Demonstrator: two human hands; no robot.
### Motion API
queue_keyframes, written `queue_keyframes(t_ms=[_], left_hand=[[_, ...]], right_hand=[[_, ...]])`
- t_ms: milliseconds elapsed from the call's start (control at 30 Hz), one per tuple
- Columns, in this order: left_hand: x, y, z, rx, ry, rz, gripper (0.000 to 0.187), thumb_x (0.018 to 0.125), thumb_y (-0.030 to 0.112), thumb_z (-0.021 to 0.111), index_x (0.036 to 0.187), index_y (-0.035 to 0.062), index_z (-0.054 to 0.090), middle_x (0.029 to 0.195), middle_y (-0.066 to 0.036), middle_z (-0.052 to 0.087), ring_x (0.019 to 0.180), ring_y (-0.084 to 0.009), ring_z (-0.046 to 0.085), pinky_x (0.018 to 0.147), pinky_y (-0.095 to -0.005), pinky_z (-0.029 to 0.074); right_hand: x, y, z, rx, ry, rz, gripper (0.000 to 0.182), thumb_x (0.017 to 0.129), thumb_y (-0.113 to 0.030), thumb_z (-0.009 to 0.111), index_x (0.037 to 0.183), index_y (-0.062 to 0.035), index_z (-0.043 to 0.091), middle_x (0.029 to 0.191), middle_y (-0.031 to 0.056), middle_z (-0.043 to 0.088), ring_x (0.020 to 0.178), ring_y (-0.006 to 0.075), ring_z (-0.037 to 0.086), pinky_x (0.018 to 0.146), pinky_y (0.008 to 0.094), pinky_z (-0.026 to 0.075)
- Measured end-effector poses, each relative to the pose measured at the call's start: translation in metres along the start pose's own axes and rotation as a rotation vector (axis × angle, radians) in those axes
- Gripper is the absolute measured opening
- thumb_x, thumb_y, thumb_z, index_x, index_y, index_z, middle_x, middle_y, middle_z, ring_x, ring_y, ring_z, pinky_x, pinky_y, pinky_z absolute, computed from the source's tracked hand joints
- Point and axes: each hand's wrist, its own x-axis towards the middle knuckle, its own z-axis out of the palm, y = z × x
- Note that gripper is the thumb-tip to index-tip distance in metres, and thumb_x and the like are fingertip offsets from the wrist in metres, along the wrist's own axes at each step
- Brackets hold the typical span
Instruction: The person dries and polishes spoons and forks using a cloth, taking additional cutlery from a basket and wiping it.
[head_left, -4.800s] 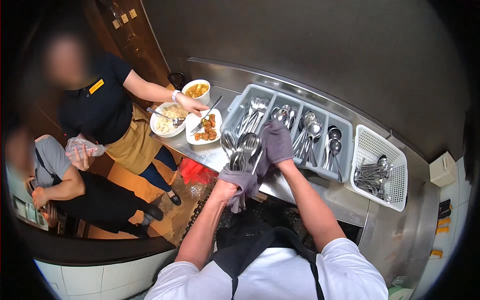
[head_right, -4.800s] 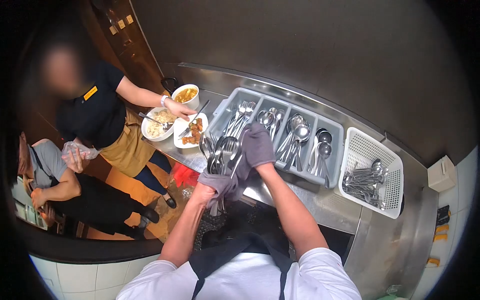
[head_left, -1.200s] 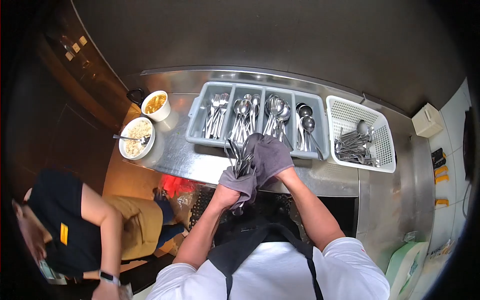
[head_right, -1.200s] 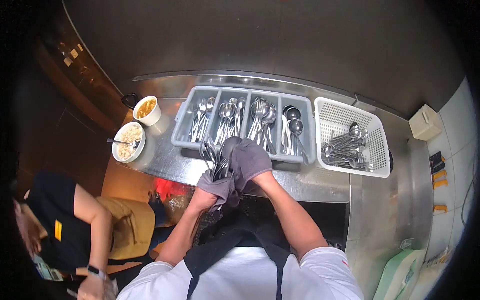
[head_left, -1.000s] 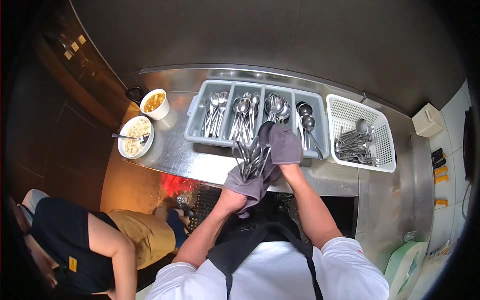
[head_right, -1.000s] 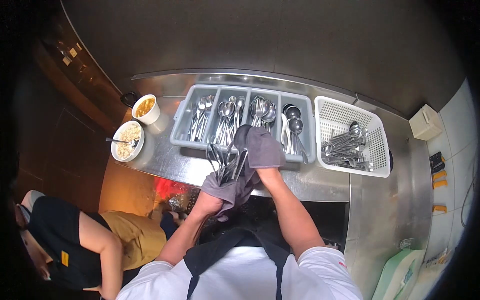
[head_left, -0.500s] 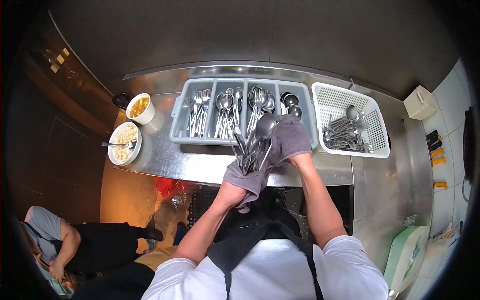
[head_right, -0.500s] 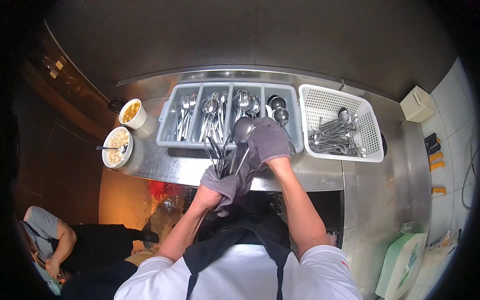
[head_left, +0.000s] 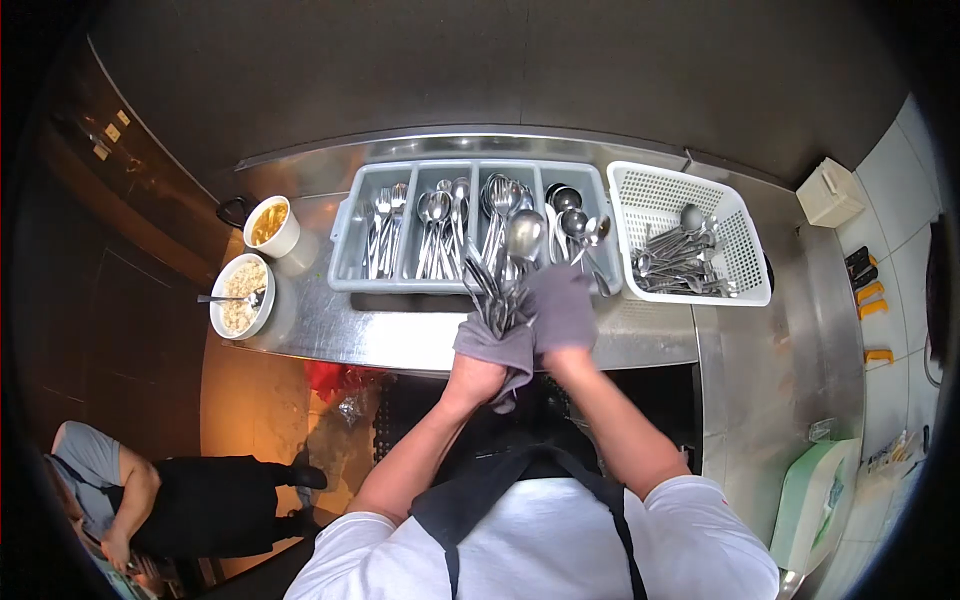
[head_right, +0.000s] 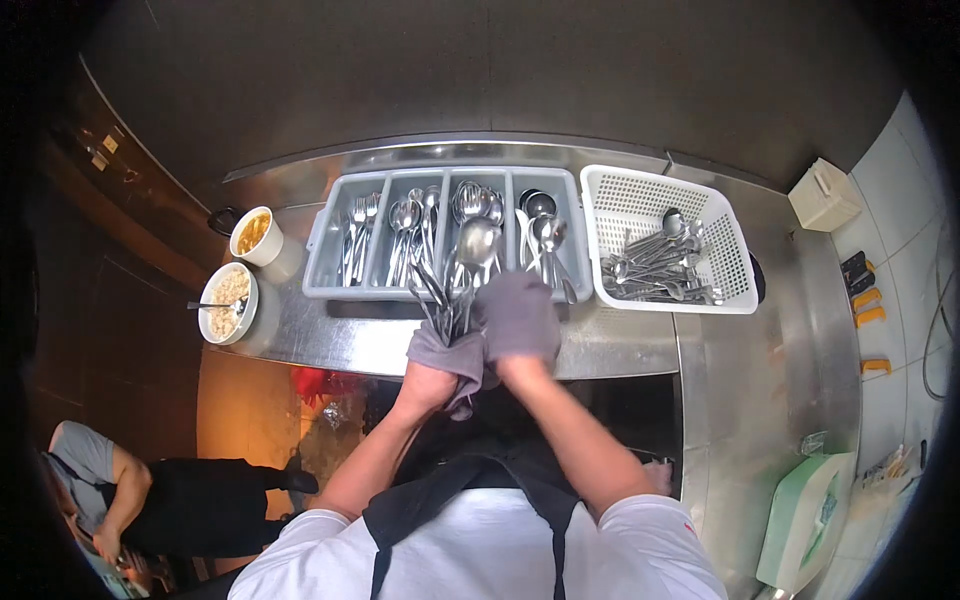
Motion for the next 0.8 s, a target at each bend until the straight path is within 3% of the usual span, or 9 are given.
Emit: queue_keyframes(t_ms=[100,233,333,400,500,567,633,767,800], left_hand=[[0.008,-0.013,-0.004,0.058,-0.008,0.019,0.022,0.085,0.011,0.064,0.101,-0.0038,0.065,0.090,-0.013,0.069,0.080,-0.0172,0.064,0.073,-0.0337,0.050],[-0.003,-0.016,-0.008,-0.132,0.024,-0.124,0.015,0.087,0.009,0.062,0.096,-0.0033,0.064,0.084,-0.007,0.067,0.074,-0.0109,0.059,0.067,-0.0298,0.049],[-0.010,-0.010,-0.006,-0.216,0.040,-0.125,0.016,0.087,0.011,0.060,0.087,-0.0031,0.066,0.072,-0.006,0.065,0.066,-0.0093,0.056,0.059,-0.0292,0.047],[-0.015,0.003,-0.012,-0.250,-0.031,-0.196,0.015,0.087,0.011,0.060,0.087,-0.0030,0.066,0.070,-0.006,0.064,0.065,-0.0091,0.056,0.059,-0.0293,0.047],[-0.024,0.016,-0.020,0.092,-0.297,-0.091,0.025,0.086,0.009,0.057,0.108,-0.0030,0.061,0.099,-0.011,0.066,0.090,-0.0167,0.060,0.084,-0.0315,0.047],[-0.032,0.016,-0.023,0.137,-0.349,-0.048,0.043,0.085,0.007,0.058,0.126,-0.0026,0.051,0.123,-0.014,0.058,0.113,-0.0205,0.054,0.102,-0.0301,0.036],[-0.041,0.020,-0.021,0.036,-0.264,-0.024,0.046,0.084,0.006,0.059,0.128,-0.0024,0.049,0.125,-0.015,0.057,0.114,-0.0201,0.053,0.102,-0.0296,0.036],[-0.046,0.016,-0.028,0.041,-0.223,-0.024,0.037,0.084,0.006,0.061,0.119,-0.0029,0.056,0.114,-0.015,0.063,0.105,-0.0198,0.058,0.095,-0.0309,0.042],[-0.040,0.018,-0.031,0.067,-0.237,-0.018,0.034,0.084,0.006,0.061,0.116,-0.0030,0.058,0.110,-0.014,0.065,0.101,-0.0199,0.060,0.093,-0.0314,0.044]], right_hand=[[-0.022,0.012,0.036,0.495,0.231,-0.481,0.015,0.085,-0.009,0.051,0.097,-0.0026,0.055,0.095,0.0169,0.059,0.087,0.0274,0.059,0.073,0.0363,0.048],[-0.001,0.028,0.038,2.072,-0.463,0.325,0.020,0.090,-0.021,0.050,0.096,-0.0037,0.058,0.089,0.0067,0.058,0.081,0.0233,0.058,0.077,0.0338,0.046],[0.010,0.030,0.005,2.326,-0.652,0.534,0.020,0.095,-0.025,0.048,0.097,-0.0072,0.057,0.083,0.0012,0.056,0.077,0.0176,0.055,0.074,0.0316,0.046],[0.006,0.029,0.005,2.246,-0.575,0.356,0.016,0.093,-0.019,0.053,0.102,-0.0066,0.058,0.085,0.0009,0.058,0.079,0.0174,0.057,0.073,0.0307,0.048],[-0.005,0.022,0.000,2.074,-0.292,0.132,0.022,0.083,-0.005,0.062,0.105,-0.0041,0.061,0.088,0.0033,0.063,0.079,0.0198,0.062,0.072,0.0295,0.050],[0.010,0.035,0.020,1.422,0.017,-0.236,0.022,0.088,-0.004,0.057,0.110,-0.0035,0.057,0.095,0.0045,0.061,0.083,0.0160,0.060,0.074,0.0281,0.050],[0.021,0.049,0.040,0.879,0.258,-0.389,0.026,0.091,-0.005,0.054,0.117,-0.0034,0.054,0.100,0.0069,0.062,0.084,0.0151,0.061,0.078,0.0266,0.051],[0.007,0.023,0.052,2.369,-0.141,0.458,0.030,0.098,-0.019,0.044,0.124,-0.0053,0.051,0.109,0.0067,0.060,0.098,0.0177,0.058,0.088,0.0306,0.047],[0.003,0.012,0.046,2.316,-0.242,0.425,0.029,0.098,-0.019,0.043,0.123,-0.0063,0.051,0.109,0.0065,0.060,0.097,0.0172,0.058,0.086,0.0305,0.048]])
